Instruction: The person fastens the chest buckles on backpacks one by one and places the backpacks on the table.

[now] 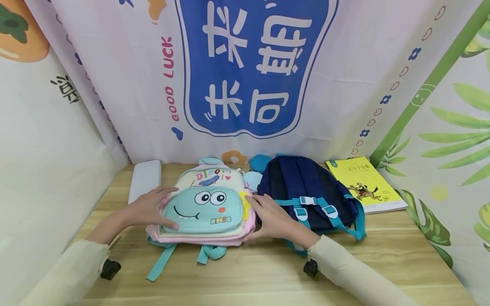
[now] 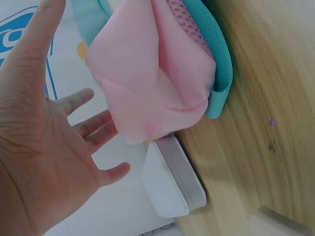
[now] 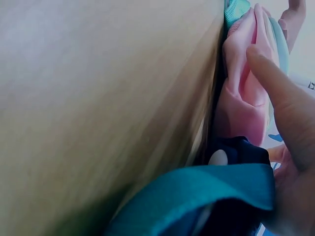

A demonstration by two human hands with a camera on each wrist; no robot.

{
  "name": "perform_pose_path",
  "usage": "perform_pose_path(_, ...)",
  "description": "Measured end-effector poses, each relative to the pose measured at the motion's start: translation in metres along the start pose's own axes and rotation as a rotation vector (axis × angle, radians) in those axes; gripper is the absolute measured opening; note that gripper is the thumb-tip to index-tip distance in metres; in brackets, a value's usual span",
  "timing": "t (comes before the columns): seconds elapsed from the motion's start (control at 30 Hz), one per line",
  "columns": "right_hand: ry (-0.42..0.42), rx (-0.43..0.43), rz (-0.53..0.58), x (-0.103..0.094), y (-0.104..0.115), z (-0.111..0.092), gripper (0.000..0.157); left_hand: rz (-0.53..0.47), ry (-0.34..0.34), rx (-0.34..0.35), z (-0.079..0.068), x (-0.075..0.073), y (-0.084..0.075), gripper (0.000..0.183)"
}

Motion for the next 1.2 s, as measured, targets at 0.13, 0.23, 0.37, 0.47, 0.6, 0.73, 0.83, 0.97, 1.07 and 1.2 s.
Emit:
perform_pose_path(0.13, -0.029, -0.019, -0.034, 0.0, 0.003, 0.0, 0.121, 0.015, -0.009, 0.006, -0.005, -0.004, 0.0, 0.115)
perform_pose_path(0.23, -0.051, -0.038, -0.072, 0.0, 0.005, 0.0, 0.119, 0.024, -0.013, 0.003, -0.007, -0.005, 0.0, 0.116)
perform_pose_path(0.37, -0.072, -0.054, -0.116, 0.0, 0.006, 0.001, 0.117, 0.018, -0.003, -0.011, -0.007, -0.003, 0.002, 0.115)
perform_pose_path(0.47, -0.086, -0.059, -0.131, 0.0, 0.007, 0.0, 0.117, -0.005, 0.017, -0.022, -0.006, 0.001, 0.004, 0.114)
perform_pose_path(0.6, -0.093, -0.065, -0.14, 0.0, 0.007, 0.001, 0.117, -0.04, 0.059, -0.039, -0.004, 0.009, 0.007, 0.111)
perform_pose_path(0.73, -0.097, -0.067, -0.112, 0.0, 0.007, 0.002, 0.116, -0.05, 0.083, -0.046, -0.003, 0.013, 0.007, 0.111)
perform_pose_path(0.83, -0.096, -0.064, -0.076, 0.0, 0.007, 0.002, 0.115, -0.04, 0.085, -0.04, -0.003, 0.014, 0.005, 0.112)
perform_pose_path(0.97, -0.082, -0.057, -0.033, -0.001, 0.008, 0.003, 0.111, -0.014, 0.078, -0.028, -0.003, 0.014, 0.002, 0.113)
perform_pose_path(1.07, -0.069, -0.046, 0.003, -0.003, 0.009, 0.005, 0.107, 0.005, 0.074, -0.019, -0.002, 0.014, 0.0, 0.114)
perform_pose_path(1.2, -0.08, -0.024, 0.079, -0.008, 0.012, 0.008, 0.1, 0.026, 0.08, -0.016, -0.001, 0.015, 0.0, 0.115)
Point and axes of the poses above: each hand's wrist, its own z-axis towards the middle knuckle, its own x-axis out of the palm, y = z × x, the point moved 9 cm from there along z, towards the middle knuckle, and after that the axes turned 3 degrees about -x, right-handed, at the moved point
